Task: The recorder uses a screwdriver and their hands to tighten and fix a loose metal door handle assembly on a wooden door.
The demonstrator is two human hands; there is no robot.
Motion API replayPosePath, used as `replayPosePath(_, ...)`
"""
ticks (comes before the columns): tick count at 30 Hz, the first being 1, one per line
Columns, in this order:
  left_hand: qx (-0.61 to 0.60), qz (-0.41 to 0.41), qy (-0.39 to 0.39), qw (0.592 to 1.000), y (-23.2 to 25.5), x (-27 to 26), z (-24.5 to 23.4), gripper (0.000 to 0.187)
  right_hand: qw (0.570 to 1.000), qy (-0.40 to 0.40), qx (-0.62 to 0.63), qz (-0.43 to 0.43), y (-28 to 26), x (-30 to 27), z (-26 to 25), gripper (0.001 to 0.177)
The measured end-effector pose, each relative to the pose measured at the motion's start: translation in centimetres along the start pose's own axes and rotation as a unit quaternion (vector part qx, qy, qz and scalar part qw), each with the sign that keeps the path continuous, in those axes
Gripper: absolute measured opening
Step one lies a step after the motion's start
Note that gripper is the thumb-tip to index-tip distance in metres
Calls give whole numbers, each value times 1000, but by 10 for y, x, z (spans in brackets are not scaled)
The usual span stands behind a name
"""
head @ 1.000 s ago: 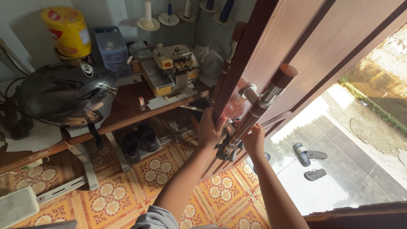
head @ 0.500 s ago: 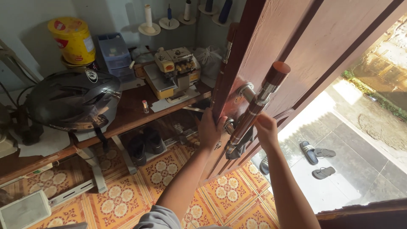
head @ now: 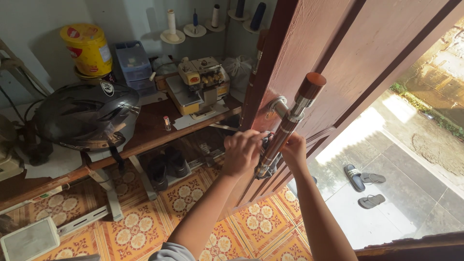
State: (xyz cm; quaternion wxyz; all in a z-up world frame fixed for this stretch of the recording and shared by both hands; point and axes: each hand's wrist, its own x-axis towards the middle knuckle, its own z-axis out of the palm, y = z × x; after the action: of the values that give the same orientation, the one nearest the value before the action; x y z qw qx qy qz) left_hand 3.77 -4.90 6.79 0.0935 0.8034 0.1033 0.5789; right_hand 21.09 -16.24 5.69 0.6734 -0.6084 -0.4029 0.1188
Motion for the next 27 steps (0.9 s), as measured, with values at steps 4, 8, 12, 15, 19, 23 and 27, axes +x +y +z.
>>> replayPosePath(4, 87, 111, -66, 988, -3, 2, -2, 42, 1000, -12, -24, -7, 3, -3, -4, 10)
replayPosePath(8, 205, 160, -44, 964, -10, -9, 6, 45, 999, -28, -18, 4, 12, -10, -7, 12)
replayPosePath(12, 239, 163, -64, 955, -19, -21, 5, 45, 998, -32, 41, 19, 11, -22, -3, 23)
replayPosePath(15, 235, 145, -71, 958, -22, -33, 10, 45, 993, -18, -89, -77, 36, -36, -11, 18)
replayPosePath(19, 205, 102, -63, 971, -11, -25, 4, 47, 989, -33, -112, -96, 29, -46, -3, 32)
replayPosePath(23, 155, 60, -65, 984, 1, -13, -5, 37, 943, -12, -300, -141, 26, -53, -3, 63)
replayPosePath(27, 195, 68, -78, 975, 9, -5, -8, 20, 941, -21, -314, -122, 35, -52, -1, 68)
